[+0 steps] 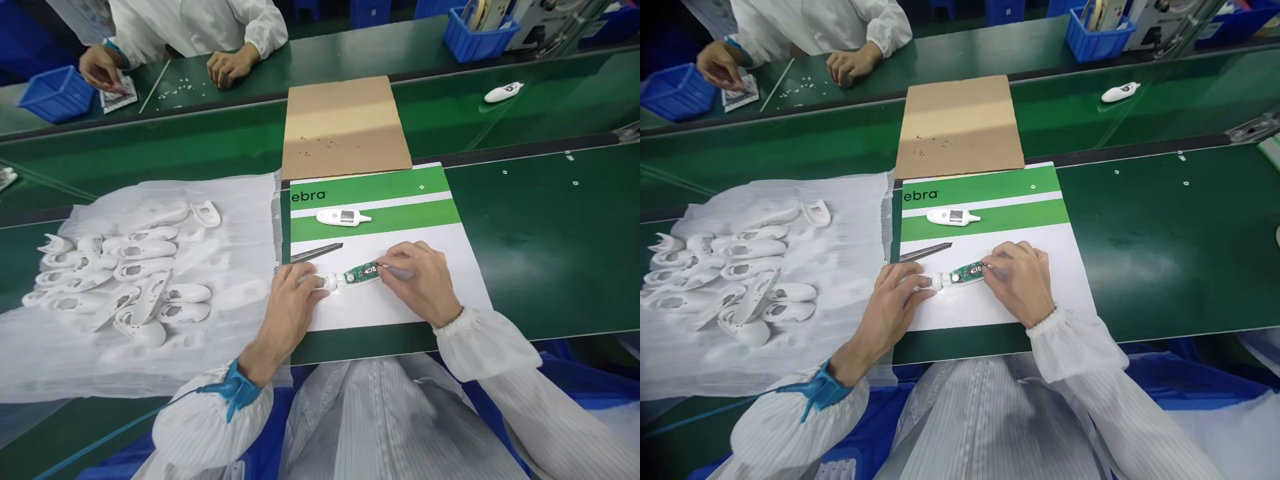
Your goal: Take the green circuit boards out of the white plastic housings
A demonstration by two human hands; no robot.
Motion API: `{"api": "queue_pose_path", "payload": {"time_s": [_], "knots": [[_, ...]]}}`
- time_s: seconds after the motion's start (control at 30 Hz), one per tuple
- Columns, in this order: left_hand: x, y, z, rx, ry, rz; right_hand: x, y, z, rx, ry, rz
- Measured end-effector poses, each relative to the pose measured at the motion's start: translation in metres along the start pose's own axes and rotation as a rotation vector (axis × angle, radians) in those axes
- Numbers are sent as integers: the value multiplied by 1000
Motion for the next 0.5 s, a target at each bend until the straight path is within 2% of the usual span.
{"api": "queue_pose_path", "payload": {"time_s": [0.1, 0.23, 0.4, 0.5], "knots": [[4, -4, -1, -42, -10, -49, 4, 4, -10, 149, 131, 24], [21, -8, -14, -30, -12, -108, -5, 5, -12, 178, 130, 64], [43, 15, -45, -4, 121, -32, -22, 6, -16, 67, 122, 58], [46, 32, -54, 24, 221, 12, -24, 9, -16, 24, 139, 28]]}}
Point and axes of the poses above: each hand's wrist, its own x-axis towards the middle knuckle, its own y-axis out of the palm, z = x × y, the point moved 6 cm from there along x, towards the middle knuckle, and after that the axes turned 1 degree about -z, right-handed, at the moved point
